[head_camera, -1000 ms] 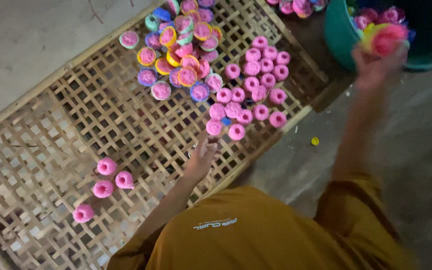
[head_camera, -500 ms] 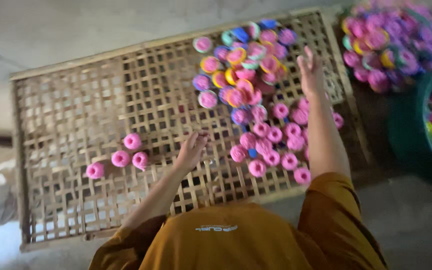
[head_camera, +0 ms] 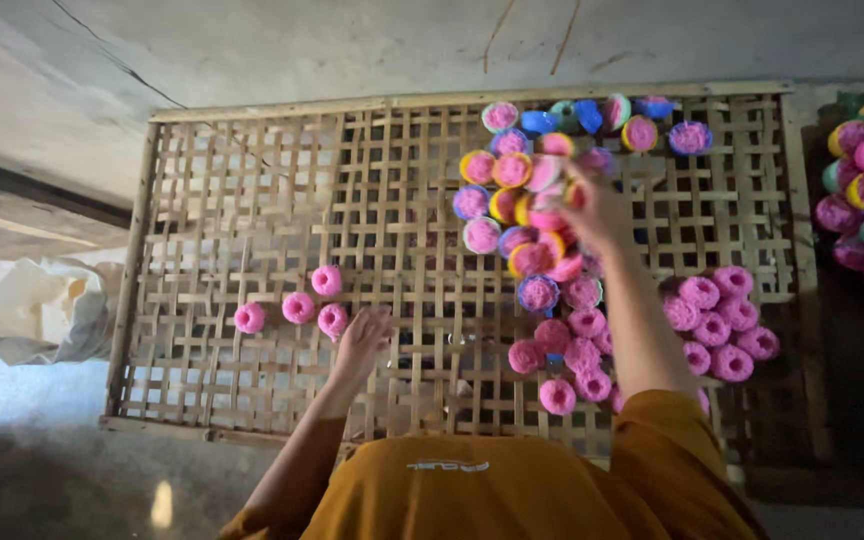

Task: The person removes pink candle cores from colorful plastic molds and places the cores on a bamboo tray. The person then arranges the pink cores into neat rows on the tray while discarding the empty molds into a green bucket.

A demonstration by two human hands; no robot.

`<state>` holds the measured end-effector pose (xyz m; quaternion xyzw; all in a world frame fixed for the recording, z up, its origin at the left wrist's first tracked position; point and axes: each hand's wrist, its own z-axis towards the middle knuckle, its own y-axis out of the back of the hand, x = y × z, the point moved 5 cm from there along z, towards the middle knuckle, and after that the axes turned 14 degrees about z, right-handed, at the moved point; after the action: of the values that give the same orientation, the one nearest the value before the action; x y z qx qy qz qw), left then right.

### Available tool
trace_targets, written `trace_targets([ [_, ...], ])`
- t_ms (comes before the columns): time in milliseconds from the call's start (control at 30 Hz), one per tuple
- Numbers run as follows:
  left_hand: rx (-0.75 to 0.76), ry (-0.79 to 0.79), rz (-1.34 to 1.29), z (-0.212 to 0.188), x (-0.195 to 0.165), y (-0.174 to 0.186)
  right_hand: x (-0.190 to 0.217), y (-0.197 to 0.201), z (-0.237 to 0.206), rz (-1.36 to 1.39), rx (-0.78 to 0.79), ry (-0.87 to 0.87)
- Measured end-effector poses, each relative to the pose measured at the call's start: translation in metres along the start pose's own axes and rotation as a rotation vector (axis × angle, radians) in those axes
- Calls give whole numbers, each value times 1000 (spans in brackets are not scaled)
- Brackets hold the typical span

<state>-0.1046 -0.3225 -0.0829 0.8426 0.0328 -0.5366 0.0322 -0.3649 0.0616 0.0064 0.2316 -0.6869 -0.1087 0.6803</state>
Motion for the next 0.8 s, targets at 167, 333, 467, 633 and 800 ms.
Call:
trace_targets([
  [167,18,-107,193,22,-26,-20,37,-87,-34,-246,98,172],
  [333,-72,-371,366,27,-50,-17,84,-166,-73,-209,90,356],
  [467,-155,-431,496,17,-42,3,114,-222,-108,-105,234,434],
  [633,-85,-321,315,7,-27,39,144,-275,-150,85,250,459],
  [800,89,-405,-68,-23,-28,96,176,-331,-180,163,355,484],
])
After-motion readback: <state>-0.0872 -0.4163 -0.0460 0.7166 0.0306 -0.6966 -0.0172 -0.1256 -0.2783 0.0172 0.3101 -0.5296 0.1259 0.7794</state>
